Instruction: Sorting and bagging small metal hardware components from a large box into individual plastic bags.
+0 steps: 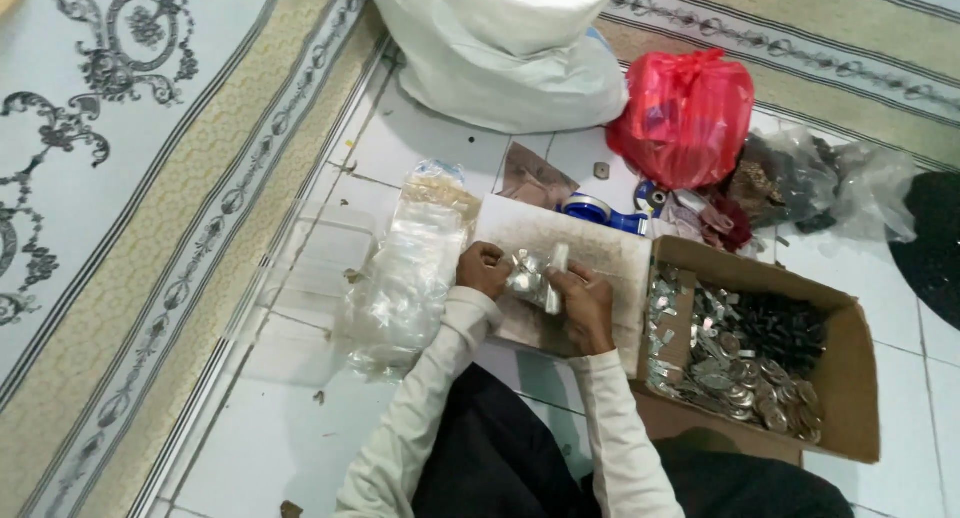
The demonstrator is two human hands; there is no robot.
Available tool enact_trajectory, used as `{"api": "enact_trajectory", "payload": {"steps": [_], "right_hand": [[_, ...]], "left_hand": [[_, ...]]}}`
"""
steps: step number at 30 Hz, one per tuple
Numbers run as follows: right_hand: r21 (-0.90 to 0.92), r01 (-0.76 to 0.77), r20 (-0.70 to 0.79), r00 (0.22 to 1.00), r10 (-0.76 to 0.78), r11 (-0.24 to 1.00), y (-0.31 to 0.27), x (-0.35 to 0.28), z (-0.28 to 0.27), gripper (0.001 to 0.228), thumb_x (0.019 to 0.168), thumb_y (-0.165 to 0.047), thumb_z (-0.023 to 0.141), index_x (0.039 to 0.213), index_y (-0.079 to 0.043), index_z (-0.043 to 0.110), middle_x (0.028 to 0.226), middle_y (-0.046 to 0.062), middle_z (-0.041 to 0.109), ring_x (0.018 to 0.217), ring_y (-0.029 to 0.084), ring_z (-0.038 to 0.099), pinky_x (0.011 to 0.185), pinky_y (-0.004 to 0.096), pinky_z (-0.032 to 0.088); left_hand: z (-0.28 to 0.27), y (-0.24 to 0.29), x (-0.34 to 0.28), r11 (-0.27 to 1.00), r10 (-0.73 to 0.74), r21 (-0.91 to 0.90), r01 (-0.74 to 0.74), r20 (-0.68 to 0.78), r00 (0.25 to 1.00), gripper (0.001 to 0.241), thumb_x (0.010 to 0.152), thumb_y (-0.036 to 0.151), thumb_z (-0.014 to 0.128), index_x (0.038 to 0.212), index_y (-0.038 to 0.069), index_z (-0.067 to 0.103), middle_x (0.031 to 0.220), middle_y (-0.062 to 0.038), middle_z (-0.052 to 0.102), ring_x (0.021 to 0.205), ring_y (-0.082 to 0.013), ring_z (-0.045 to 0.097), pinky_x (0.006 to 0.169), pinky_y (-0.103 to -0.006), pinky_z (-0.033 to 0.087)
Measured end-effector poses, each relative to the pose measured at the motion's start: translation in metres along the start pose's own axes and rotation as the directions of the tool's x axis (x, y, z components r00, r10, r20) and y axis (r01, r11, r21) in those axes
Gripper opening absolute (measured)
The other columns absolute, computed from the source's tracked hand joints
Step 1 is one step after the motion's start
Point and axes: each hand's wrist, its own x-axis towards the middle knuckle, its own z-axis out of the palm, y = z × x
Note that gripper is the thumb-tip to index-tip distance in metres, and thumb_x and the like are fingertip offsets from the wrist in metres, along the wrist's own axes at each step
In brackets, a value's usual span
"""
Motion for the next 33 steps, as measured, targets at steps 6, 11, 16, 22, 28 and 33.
{"api": "enact_trajectory", "payload": {"steps": [6, 11, 16, 22, 28, 33], "right_hand": [[-0.190, 0.027, 0.224, 0.974, 0.017, 0.982, 0.030, 0.016, 0.090, 0.034, 0.079, -0.019, 0.085, 0.106, -0.001, 0.074, 0.084, 0.005, 0.067, 0.071, 0.015, 0.060, 0.058, 0.027, 0.051], [-0.247, 0.089, 0.337, 0.941, -0.001, 0.965, 0.077, 0.042, 0.200, 0.032, 0.076, -0.015, 0.085, 0.101, 0.001, 0.074, 0.079, 0.008, 0.068, 0.068, 0.016, 0.062, 0.052, 0.027, 0.053], [-0.299, 0.154, 0.396, 0.918, -0.024, 0.942, 0.088, 0.046, 0.273, 0.036, 0.074, -0.015, 0.088, 0.103, 0.002, 0.073, 0.079, 0.009, 0.071, 0.068, 0.017, 0.068, 0.052, 0.029, 0.057], [-0.322, 0.128, 0.428, 0.903, 0.024, 0.938, 0.117, 0.056, 0.327, 0.036, 0.075, -0.013, 0.088, 0.102, 0.004, 0.072, 0.078, 0.009, 0.067, 0.070, 0.020, 0.067, 0.055, 0.030, 0.059], [-0.360, 0.195, 0.499, 0.866, 0.012, 0.912, 0.105, 0.039, 0.346, 0.051, 0.076, -0.021, 0.091, 0.114, 0.006, 0.069, 0.092, 0.019, 0.073, 0.086, 0.029, 0.074, 0.064, 0.039, 0.063], [-0.511, 0.304, 0.577, 0.814, 0.059, 0.804, 0.104, 0.037, 0.329, 0.054, 0.079, -0.011, 0.080, 0.127, 0.009, 0.063, 0.109, 0.026, 0.074, 0.105, 0.041, 0.072, 0.084, 0.048, 0.063]], "left_hand": [[-0.133, -0.008, 0.005, 0.990, -0.029, 0.133, 0.047, -0.137, 0.990, 0.027, 0.081, 0.022, 0.078, 0.108, 0.020, 0.078, 0.096, -0.004, 0.080, 0.099, -0.0254, 0.075, 0.086, -0.0387, 0.061], [-0.224, -0.055, 0.046, 0.960, -0.040, 0.249, 0.126, -0.323, 0.945, 0.025, 0.082, 0.019, 0.079, 0.107, 0.019, 0.080, 0.093, -0.003, 0.080, 0.096, -0.0237, 0.076, 0.084, -0.0400, 0.061], [-0.280, -0.088, 0.093, 0.923, 0.003, 0.345, 0.170, -0.449, 0.893, 0.028, 0.083, 0.011, 0.079, 0.110, 0.016, 0.079, 0.094, -0.006, 0.080, 0.097, -0.0262, 0.076, 0.086, -0.0425, 0.062], [-0.312, -0.034, 0.065, 0.837, 0.024, 0.498, 0.225, -0.445, 0.895, 0.027, 0.090, 0.006, 0.072, 0.116, 0.009, 0.075, 0.103, -0.013, 0.078, 0.103, -0.0352, 0.074, 0.091, -0.0512, 0.061], [-0.331, -0.054, 0.078, 0.726, 0.122, 0.649, 0.228, -0.447, 0.886, 0.029, 0.090, 0.001, 0.072, 0.119, 0.005, 0.071, 0.106, -0.020, 0.074, 0.107, -0.0396, 0.072, 0.092, -0.0552, 0.061], [-0.329, -0.073, 0.082, 0.614, 0.260, 0.764, 0.198, -0.432, 0.863, 0.012, 0.086, -0.004, 0.073, 0.095, 0.001, 0.069, 0.080, -0.016, 0.067, 0.083, -0.0351, 0.074, 0.070, -0.0472, 0.064]]}}
